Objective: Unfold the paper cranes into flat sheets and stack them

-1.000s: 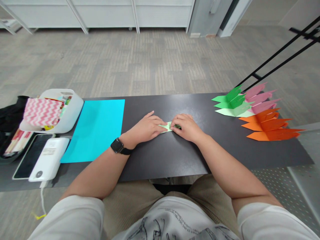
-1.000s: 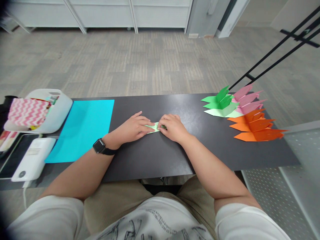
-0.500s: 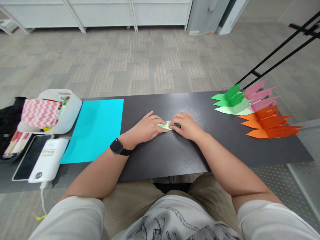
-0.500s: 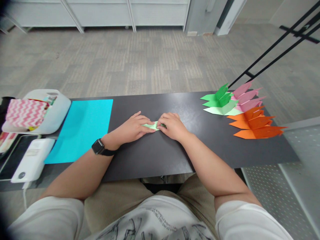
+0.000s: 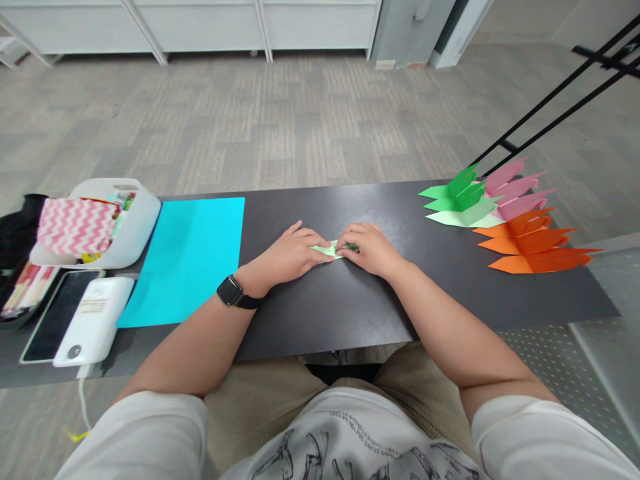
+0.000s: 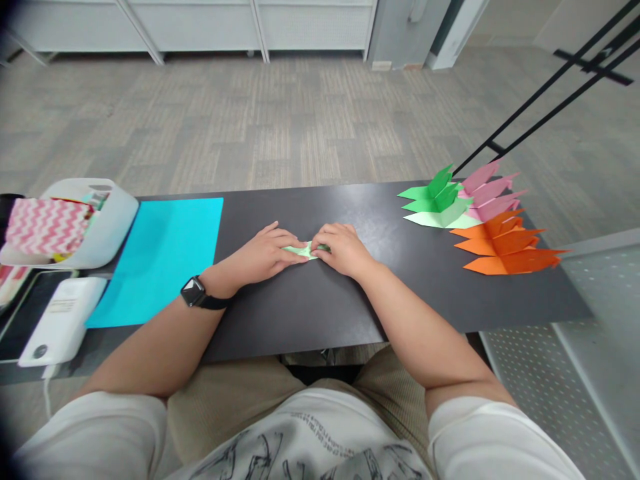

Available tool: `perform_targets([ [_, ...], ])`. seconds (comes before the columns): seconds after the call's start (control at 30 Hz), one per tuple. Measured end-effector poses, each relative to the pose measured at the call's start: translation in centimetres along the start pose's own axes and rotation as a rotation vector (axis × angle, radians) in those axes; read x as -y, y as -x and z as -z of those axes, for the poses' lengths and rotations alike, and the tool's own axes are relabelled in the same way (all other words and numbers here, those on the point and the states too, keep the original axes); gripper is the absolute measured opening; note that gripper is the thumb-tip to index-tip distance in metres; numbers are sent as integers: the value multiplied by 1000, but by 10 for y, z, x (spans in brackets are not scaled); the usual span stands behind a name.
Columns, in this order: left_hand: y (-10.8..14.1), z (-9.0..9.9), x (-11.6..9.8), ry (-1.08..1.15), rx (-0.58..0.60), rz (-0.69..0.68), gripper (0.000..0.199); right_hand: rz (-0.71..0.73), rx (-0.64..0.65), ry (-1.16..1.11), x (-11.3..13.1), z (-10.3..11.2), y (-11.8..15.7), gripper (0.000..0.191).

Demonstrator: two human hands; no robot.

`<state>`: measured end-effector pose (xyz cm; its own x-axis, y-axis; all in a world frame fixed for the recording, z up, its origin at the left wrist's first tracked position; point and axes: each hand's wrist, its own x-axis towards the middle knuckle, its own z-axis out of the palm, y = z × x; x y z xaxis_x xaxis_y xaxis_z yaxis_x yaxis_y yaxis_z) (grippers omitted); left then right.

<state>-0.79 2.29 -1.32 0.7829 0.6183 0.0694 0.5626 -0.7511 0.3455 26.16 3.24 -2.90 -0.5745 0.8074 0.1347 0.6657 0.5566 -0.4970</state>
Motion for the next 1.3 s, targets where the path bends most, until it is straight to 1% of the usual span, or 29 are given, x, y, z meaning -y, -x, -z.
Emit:
perform_targets([
  [0.17,0,0,-1,-10,15,-3,31,32,-17,-15,-6,2,3,7],
  [0.3,0,0,-2,0,16,6,32,-15,-64,4,-15,11,8,14],
  [0.4,0,0,-1,15,11,2,33,-37,-66,-28,-21,18,9,13],
  [0.5,0,0,-1,24,5,-3,33,-48,-112,-83,-22,21,8,12],
  [0.6,0,-1,0,27,0,-6,32,-38,-146,-68,-17,17,6,14],
  [0.73,0,-1,2,17,2,-15,33,6,-100,0,-12,6,5,21],
  [0.83,0,-1,4,31,5,-21,33,-2,-77,5,-14,1,6,28],
  [1.07,0,-3,6,68,-11,-11,31,-32,-72,-13,-16,0,5,28],
  [1.3,2,1,6,98,32,3,36,-55,-72,0,-10,-1,5,34],
])
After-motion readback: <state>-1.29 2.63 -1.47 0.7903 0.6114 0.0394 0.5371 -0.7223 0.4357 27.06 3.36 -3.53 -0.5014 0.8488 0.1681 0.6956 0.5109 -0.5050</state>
